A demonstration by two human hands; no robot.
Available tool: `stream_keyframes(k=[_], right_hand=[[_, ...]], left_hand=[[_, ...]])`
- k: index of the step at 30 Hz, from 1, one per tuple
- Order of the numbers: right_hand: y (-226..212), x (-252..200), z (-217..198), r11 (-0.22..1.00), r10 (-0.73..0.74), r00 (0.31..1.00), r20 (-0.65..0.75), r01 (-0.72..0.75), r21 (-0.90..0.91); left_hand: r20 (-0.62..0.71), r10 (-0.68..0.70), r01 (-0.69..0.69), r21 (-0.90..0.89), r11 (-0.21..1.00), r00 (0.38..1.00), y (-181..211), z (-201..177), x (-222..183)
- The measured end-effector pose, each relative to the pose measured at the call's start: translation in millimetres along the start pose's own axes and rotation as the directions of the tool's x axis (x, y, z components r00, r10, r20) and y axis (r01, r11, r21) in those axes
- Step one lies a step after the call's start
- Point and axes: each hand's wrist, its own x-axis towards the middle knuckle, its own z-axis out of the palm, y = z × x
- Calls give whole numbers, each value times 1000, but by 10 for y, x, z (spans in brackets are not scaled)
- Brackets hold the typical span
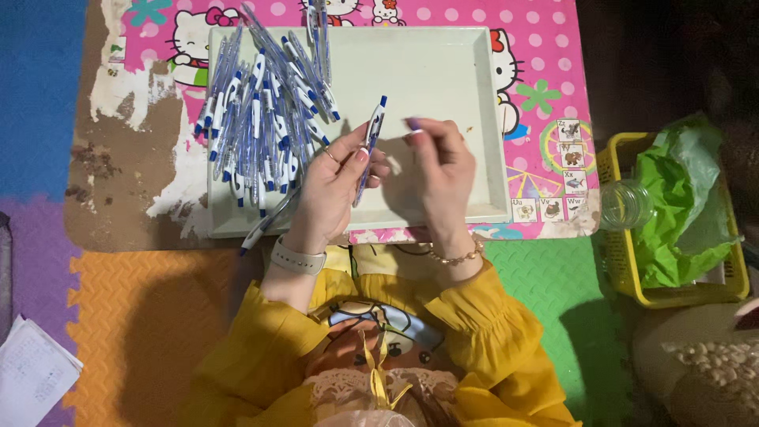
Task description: The person assembles ballpoint pens by hand, inserting ink refills into pen barrels and fitting small blue components onto the ends on a tray.
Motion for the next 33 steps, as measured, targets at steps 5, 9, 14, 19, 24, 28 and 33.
stream_keyframes(k=[5,9,14,19,24,28,33], right_hand=[[171,46,-39,902,232,965,-121,-167,397],[152,51,-16,876,259,959,-119,-181,448],[124,42,-60,966,76,986,-148,-36,254],[-106,-16,-145,729,-475,880,-20,380,-569],[-89,18,-135,265,-489,737,467,635,-725],[131,20,-186,313,-433,713,552,693,-649],[-53,-27,-156,804,-102,950,296,254,-537]], left_hand=[[4,44,-44,64,997,999,-22,-25,21],[13,83,-84,157,984,996,-68,-44,34],[14,86,-87,186,979,996,-171,-108,49],[-4,97,-93,250,964,995,-36,-14,1],[9,96,-95,268,959,995,23,18,-24],[-11,92,-85,277,957,996,20,8,-17],[-23,64,-57,228,972,998,15,34,-18]])
